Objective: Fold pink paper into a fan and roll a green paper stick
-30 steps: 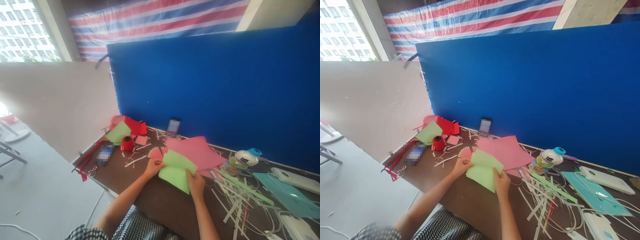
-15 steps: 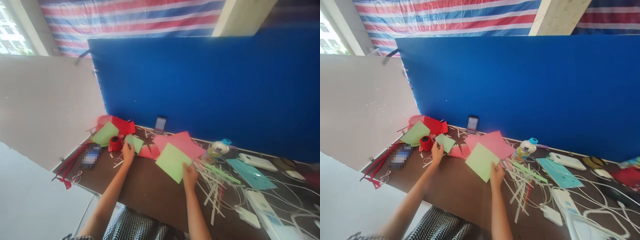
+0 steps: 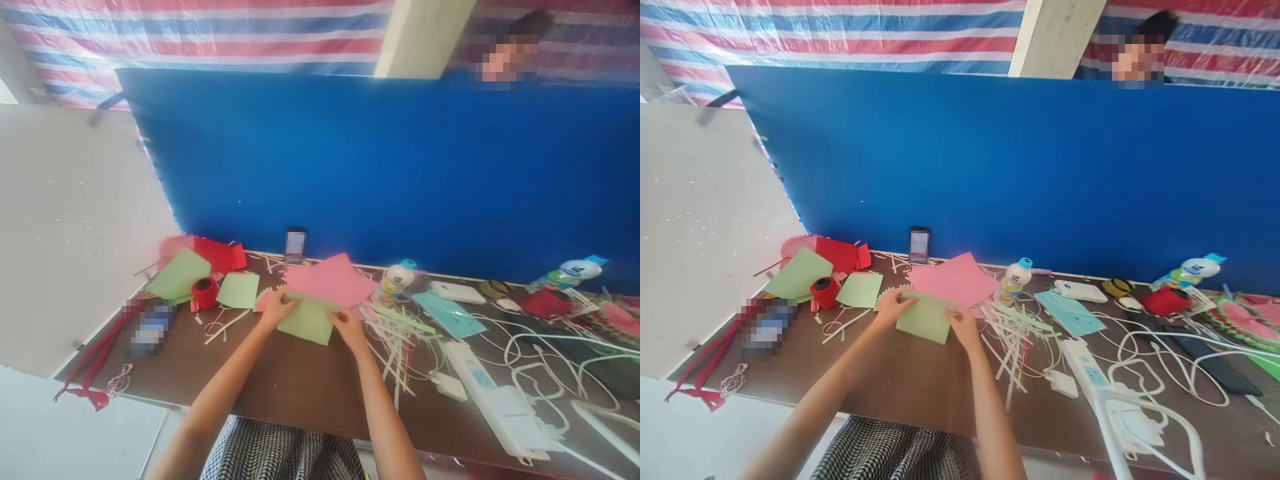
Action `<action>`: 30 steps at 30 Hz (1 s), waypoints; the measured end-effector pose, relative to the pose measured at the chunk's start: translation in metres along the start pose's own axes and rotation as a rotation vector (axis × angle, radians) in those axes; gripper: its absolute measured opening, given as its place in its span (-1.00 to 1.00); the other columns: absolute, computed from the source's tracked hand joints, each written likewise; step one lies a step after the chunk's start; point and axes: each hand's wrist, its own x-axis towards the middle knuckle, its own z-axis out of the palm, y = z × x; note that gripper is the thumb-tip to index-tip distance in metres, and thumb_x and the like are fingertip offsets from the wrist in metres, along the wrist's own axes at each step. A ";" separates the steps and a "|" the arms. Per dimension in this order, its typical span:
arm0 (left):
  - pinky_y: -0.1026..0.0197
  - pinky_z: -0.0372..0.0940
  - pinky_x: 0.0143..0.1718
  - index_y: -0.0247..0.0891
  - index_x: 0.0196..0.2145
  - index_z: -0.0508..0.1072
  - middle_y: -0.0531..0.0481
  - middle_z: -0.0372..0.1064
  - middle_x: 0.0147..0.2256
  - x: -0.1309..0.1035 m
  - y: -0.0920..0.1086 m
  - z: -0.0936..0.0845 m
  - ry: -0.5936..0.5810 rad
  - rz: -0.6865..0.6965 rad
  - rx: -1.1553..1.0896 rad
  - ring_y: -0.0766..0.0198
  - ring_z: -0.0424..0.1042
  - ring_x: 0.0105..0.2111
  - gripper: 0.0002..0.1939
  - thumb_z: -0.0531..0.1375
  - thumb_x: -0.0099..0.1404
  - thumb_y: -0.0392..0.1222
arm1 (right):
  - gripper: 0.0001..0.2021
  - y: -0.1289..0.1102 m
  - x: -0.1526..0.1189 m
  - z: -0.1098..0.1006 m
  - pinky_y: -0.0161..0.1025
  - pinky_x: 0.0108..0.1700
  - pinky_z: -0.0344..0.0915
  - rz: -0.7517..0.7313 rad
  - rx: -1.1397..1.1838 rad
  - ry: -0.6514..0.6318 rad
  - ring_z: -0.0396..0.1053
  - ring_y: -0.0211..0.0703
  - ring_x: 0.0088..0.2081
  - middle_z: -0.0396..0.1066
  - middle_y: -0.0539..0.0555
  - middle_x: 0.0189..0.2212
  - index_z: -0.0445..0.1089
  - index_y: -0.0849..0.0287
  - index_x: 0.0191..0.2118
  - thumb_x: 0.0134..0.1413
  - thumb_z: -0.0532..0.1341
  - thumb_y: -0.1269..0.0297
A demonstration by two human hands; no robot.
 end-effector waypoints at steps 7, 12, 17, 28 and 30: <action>0.10 0.30 -0.21 -0.23 -0.35 0.51 -0.06 0.47 -0.33 -0.007 0.010 0.001 -0.032 0.242 -0.055 0.14 0.42 -0.26 -0.79 0.15 0.07 -0.13 | -0.69 -0.029 -0.009 -0.041 -0.14 -0.28 0.30 -0.099 -0.183 0.275 0.38 -0.11 -0.43 0.46 0.10 -0.45 0.45 0.23 -0.33 -0.09 0.13 0.09; -0.02 0.10 0.02 -0.15 -0.32 0.49 -0.07 0.42 -0.19 -0.020 -0.006 0.008 -0.166 0.562 0.117 0.15 0.28 -0.04 -0.79 0.07 0.15 -0.24 | -0.69 -0.021 -0.028 -0.048 -0.07 -0.04 0.18 -0.257 -0.280 0.445 0.31 -0.05 -0.12 0.41 0.16 -0.22 0.38 0.21 -0.17 0.03 0.01 0.23; 0.05 0.05 0.04 -0.10 -0.32 0.49 0.00 0.40 -0.16 -0.043 -0.030 0.007 -0.665 0.462 0.381 0.16 0.22 0.01 -0.74 0.09 0.08 -0.36 | -0.58 0.034 -0.032 -0.050 0.02 0.05 0.06 -0.242 -0.597 0.294 0.13 -0.01 0.04 0.21 0.16 0.00 0.28 0.17 -0.04 -0.07 -0.05 0.44; 0.28 0.21 -0.39 -0.32 -0.41 0.47 0.02 0.42 -0.47 -0.042 -0.017 -0.007 -0.207 0.035 0.081 0.26 0.35 -0.44 -0.74 0.09 0.11 -0.10 | -0.69 0.027 0.017 0.019 -0.14 -0.13 0.19 -0.325 -0.840 -0.171 0.32 -0.05 -0.20 0.41 0.18 -0.33 0.39 0.17 -0.24 0.03 -0.06 0.48; 0.30 0.20 -0.44 -0.35 -0.42 0.45 0.03 0.38 -0.52 -0.038 -0.018 -0.012 -0.182 -0.053 0.004 0.28 0.33 -0.47 -0.72 0.11 0.08 -0.06 | -0.68 0.018 0.030 0.030 -0.19 -0.12 0.20 -0.354 -0.781 -0.207 0.32 -0.12 -0.16 0.41 0.12 -0.26 0.37 0.11 -0.18 0.05 -0.07 0.45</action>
